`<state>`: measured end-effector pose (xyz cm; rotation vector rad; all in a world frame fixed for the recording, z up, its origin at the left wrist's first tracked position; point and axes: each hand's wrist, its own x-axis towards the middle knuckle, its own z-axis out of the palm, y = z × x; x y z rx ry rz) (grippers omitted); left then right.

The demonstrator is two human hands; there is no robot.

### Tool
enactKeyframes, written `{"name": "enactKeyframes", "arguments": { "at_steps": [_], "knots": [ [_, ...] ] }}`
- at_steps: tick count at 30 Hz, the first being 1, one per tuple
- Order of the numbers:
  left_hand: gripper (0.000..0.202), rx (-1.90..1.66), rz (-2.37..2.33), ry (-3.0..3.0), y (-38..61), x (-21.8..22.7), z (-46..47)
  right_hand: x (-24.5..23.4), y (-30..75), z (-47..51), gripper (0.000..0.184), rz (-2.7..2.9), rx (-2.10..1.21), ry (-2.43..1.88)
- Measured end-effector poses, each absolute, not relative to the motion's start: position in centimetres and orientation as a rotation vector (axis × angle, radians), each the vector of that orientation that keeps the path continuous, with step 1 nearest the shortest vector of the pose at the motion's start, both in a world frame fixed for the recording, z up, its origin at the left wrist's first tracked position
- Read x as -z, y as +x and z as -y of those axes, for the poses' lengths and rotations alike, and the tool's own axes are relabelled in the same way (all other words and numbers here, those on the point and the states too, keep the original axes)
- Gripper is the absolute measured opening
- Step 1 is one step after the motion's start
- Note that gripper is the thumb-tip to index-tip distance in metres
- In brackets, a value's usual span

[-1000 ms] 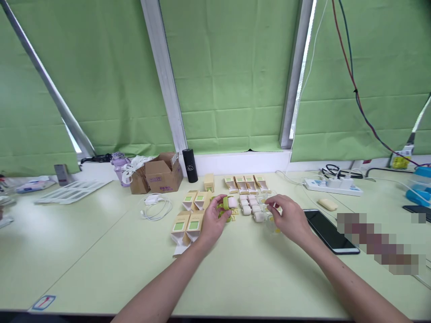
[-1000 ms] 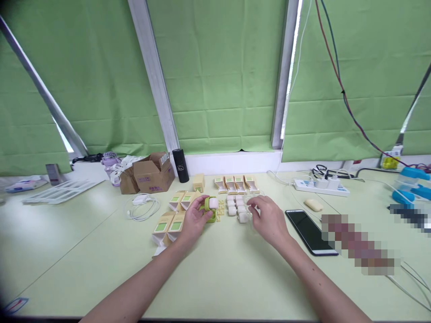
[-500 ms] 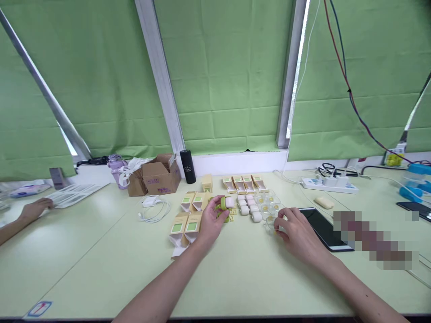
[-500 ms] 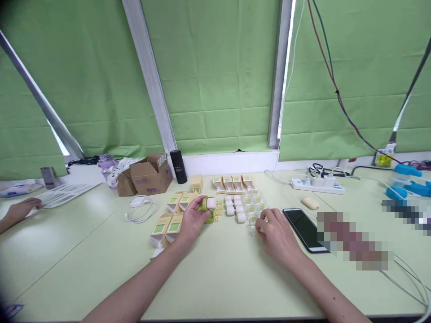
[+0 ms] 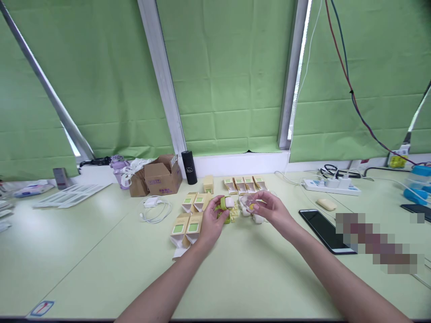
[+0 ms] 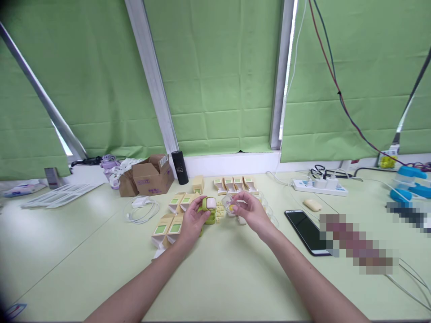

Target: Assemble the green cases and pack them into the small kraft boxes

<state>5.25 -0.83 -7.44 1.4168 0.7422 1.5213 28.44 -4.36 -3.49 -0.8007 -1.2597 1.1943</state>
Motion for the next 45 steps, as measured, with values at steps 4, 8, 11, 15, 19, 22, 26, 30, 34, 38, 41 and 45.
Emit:
{"name": "enactKeyframes", "arguments": {
  "at_steps": [4,8,11,15,19,22,26,30,34,38,41,45],
  "knots": [
    [0.056,-1.564,-0.747,1.426,5.1,7.7,0.5,4.2,26.7,2.1,0.043,0.868,-1.369,-0.548],
    [0.058,-1.583,-0.757,1.425,5.0,7.8,0.3,5.6,25.6,1.5,0.042,0.639,-1.483,-0.524],
    [0.057,-1.582,-0.764,1.433,5.0,7.8,0.4,6.2,25.0,1.9,0.040,0.626,-1.527,-0.473],
    [0.057,-1.586,-0.791,1.426,5.0,7.9,0.3,6.1,24.6,2.8,0.044,0.678,-1.562,-0.477],
    [0.058,-1.627,-0.798,1.413,4.9,7.8,0.0,6.1,24.3,3.2,0.046,0.693,-1.541,-0.497],
    [0.057,-1.667,-0.793,1.409,4.9,7.2,-0.3,6.2,24.1,3.3,0.050,0.703,-1.519,-0.498],
    [0.055,-1.718,-0.783,1.427,5.3,5.7,-0.6,6.3,23.7,3.3,0.056,0.725,-1.482,-0.530],
    [0.052,-1.747,-0.790,1.439,6.1,4.4,-0.8,6.4,23.4,3.4,0.060,0.790,-1.429,-0.622],
    [0.054,-1.732,-0.775,1.428,6.7,4.2,-0.8,6.5,23.4,3.5,0.062,0.868,-1.408,-0.655],
    [0.056,-1.695,-0.758,1.426,6.6,5.1,-0.7,6.5,23.5,3.9,0.057,0.946,-1.378,-0.647],
    [0.056,-1.683,-0.760,1.431,6.2,5.8,-0.7,6.5,23.4,4.1,0.050,0.982,-1.355,-0.639],
    [0.054,-1.661,-0.768,1.447,5.8,6.3,-0.5,6.8,23.0,4.1,0.042,1.047,-1.243,-0.690]
  ]
}}
